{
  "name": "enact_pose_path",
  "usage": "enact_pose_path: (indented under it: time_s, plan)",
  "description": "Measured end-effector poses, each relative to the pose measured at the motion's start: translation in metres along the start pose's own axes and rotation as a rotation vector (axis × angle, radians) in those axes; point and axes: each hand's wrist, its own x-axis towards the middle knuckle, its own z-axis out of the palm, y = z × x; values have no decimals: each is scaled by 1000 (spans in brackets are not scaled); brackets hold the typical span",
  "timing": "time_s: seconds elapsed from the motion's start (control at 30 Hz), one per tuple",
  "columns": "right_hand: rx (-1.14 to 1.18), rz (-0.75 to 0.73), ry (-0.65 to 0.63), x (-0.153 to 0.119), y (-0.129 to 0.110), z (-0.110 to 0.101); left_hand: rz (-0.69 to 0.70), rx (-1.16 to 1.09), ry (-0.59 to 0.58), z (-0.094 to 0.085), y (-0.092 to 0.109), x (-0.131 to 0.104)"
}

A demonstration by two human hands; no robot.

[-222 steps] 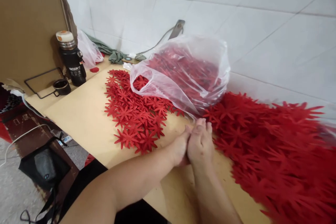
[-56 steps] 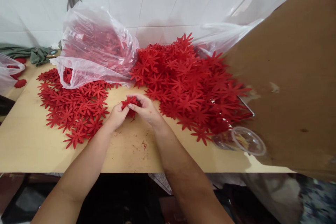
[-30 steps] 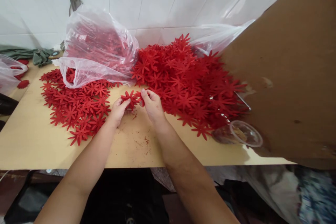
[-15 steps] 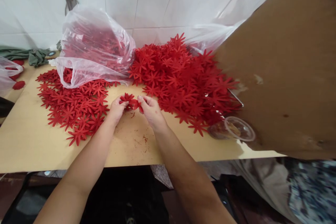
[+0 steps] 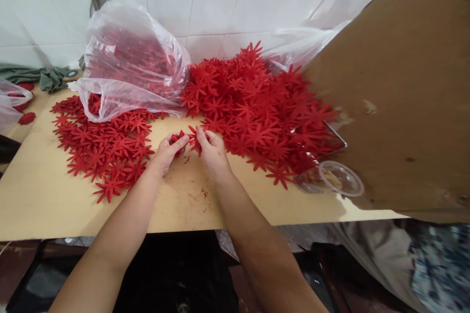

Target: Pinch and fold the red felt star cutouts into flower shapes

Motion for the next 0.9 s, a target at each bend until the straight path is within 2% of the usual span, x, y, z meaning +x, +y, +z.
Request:
enact_pose_path:
  time_s: [0.13,0.33,0.53,0.77,0.9]
  plan:
    - [84,10,-97,-1,-1,1,27,61,37,2,0,-1]
    - [9,32,-27,-4,-1,-1,33,99,61,2,-1,0]
    - [8,-12,-85,-3,5,2,25,57,64,3,1,0]
    - [-68,-81,-40,-6,1,1,35,111,161,5,-2,1]
    - [-157,-109,51,-7,-3,-3,29,98,171,4,-2,1]
